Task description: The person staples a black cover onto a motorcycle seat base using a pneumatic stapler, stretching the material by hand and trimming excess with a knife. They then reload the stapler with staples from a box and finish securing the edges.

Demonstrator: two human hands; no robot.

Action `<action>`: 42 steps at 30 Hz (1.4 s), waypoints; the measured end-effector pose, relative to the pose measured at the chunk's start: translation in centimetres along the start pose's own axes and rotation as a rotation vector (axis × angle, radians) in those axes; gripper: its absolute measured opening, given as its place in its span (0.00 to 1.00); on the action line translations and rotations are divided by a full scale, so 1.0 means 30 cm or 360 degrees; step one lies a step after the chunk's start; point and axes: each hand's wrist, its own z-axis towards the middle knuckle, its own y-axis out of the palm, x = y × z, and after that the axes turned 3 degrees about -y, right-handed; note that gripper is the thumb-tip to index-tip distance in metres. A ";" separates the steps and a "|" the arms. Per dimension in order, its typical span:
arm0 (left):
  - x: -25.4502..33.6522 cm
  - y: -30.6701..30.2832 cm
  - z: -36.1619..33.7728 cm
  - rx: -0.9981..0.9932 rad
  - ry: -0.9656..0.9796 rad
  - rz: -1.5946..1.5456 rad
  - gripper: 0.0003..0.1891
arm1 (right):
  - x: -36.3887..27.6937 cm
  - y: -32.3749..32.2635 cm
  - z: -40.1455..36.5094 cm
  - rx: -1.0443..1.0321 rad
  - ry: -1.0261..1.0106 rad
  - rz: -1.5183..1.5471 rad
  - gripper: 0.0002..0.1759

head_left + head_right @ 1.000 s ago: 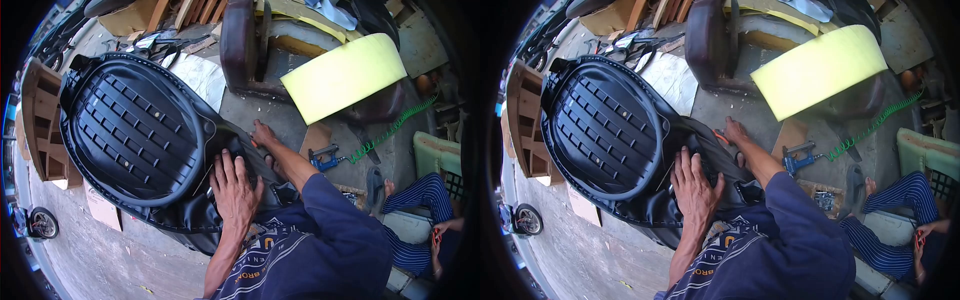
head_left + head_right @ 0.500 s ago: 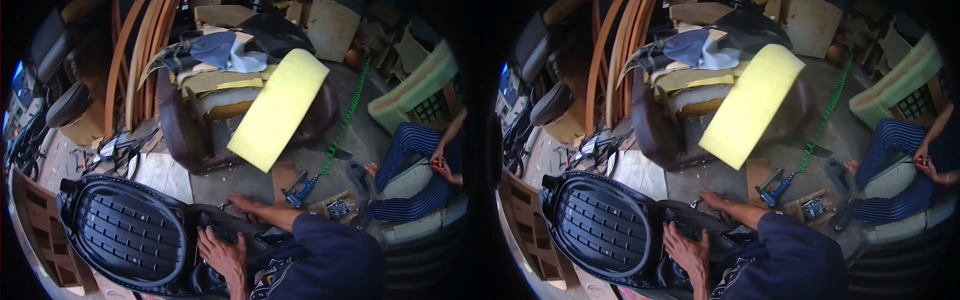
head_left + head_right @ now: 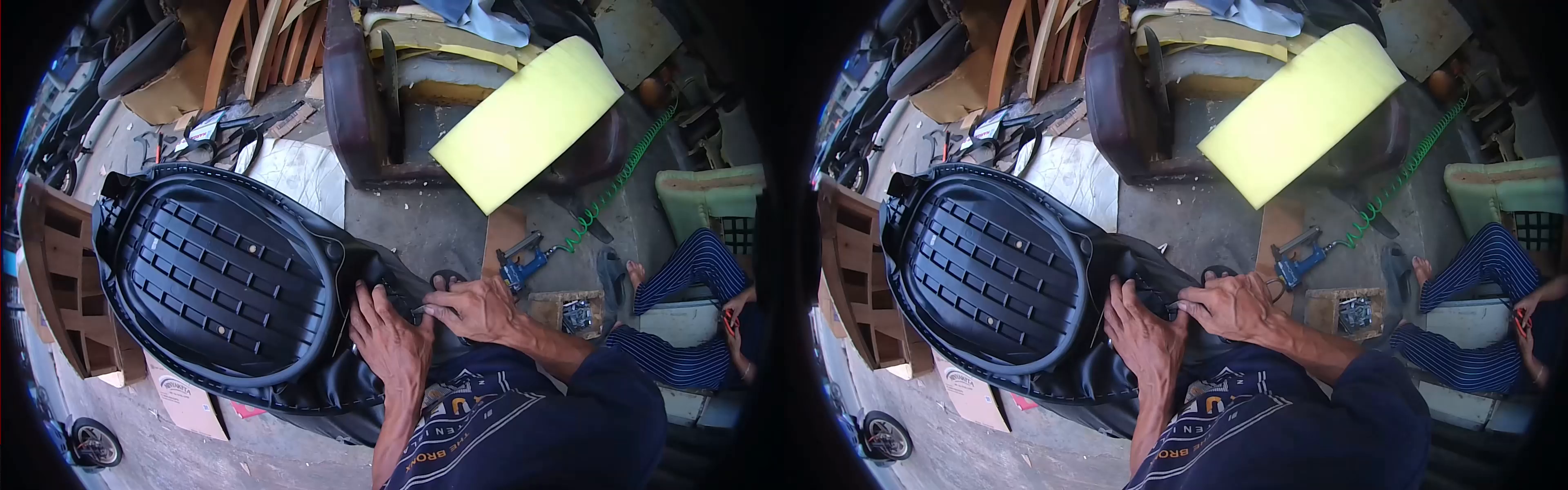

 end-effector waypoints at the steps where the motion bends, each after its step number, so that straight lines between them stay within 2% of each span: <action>1: 0.004 -0.003 -0.002 -0.0005 0.0002 -0.0004 0.47 | -0.005 -0.007 -0.002 -0.0001 0.0006 -0.0002 0.13; 13: -0.001 -0.004 -0.007 0.0011 0.0014 0.0037 0.47 | -0.016 0.004 0.013 -0.0069 0.0042 -0.0186 0.14; 16: -0.005 -0.001 -0.012 0.0019 0.0034 0.0092 0.46 | 0.072 0.044 0.042 -0.0135 -0.0101 0.0182 0.11; 18: -0.009 0.004 -0.021 0.0010 0.0025 0.0134 0.43 | 0.048 0.058 0.022 -0.0025 -0.0236 -0.0074 0.11; 19: -0.013 0.012 -0.025 0.0035 0.0052 0.0170 0.47 | 0.038 0.043 0.016 -0.0083 -0.0239 -0.0136 0.13; 20: -0.015 0.008 -0.033 0.0038 0.0072 0.0132 0.48 | 0.047 0.035 0.025 -0.0156 -0.0236 -0.0007 0.15; 21: -0.010 0.000 -0.039 0.0072 0.0072 0.0097 0.46 | 0.051 0.023 0.036 -0.0287 -0.0064 0.0260 0.18; 22: -0.006 -0.006 -0.041 0.0051 0.0097 0.0092 0.47 | 0.061 0.050 0.027 -0.0283 -0.0032 0.0332 0.19; 23: -0.012 -0.011 -0.041 0.0044 0.0099 0.0106 0.49 | 0.037 0.047 0.008 -0.0162 -0.0155 0.0137 0.20; 26: -0.022 -0.011 -0.055 0.0118 0.0181 0.0108 0.53 | 0.039 0.069 0.007 -0.0133 -0.0193 0.0043 0.21; 28: -0.014 0.000 -0.048 0.0116 0.0183 0.0075 0.52 | 0.064 0.046 0.028 -0.0353 -0.0015 0.0532 0.22; 29: -0.026 -0.003 -0.046 0.0092 0.0169 0.0071 0.50 | 0.059 0.043 0.034 -0.0355 -0.0073 0.0524 0.22; 30: -0.029 0.009 -0.046 0.0149 0.0192 0.0119 0.55 | 0.059 0.032 0.031 -0.0273 -0.0178 0.0295 0.23; 31: -0.020 0.004 -0.047 0.0154 0.0183 0.0097 0.55 | 0.047 0.029 0.026 -0.0190 -0.0282 0.0089 0.24; 33: -0.012 -0.013 -0.051 0.0094 0.0162 0.0057 0.52 | 0.055 -0.003 0.054 -0.0261 -0.0342 0.0107 0.25; 35: -0.011 -0.015 -0.050 -0.0031 0.0100 0.0092 0.53 | 0.098 0.004 0.094 -0.0730 -0.0035 0.0472 0.30; 38: -0.025 -0.013 -0.059 0.0031 0.0160 0.0050 0.53 | 0.132 0.032 0.125 -0.0908 -0.0092 0.0711 0.30; 39: -0.031 -0.010 -0.058 0.0055 0.0161 0.0044 0.53 | 0.134 0.040 0.131 -0.0901 -0.0107 0.0693 0.30; 41: -0.056 0.016 -0.063 0.0053 0.0219 0.0077 0.55 | 0.097 0.000 0.107 -0.0780 -0.0190 0.0351 0.31; 42: -0.079 0.052 -0.062 0.0142 0.0236 0.0163 0.53 | 0.056 -0.038 0.084 -0.0670 -0.0132 0.0175 0.31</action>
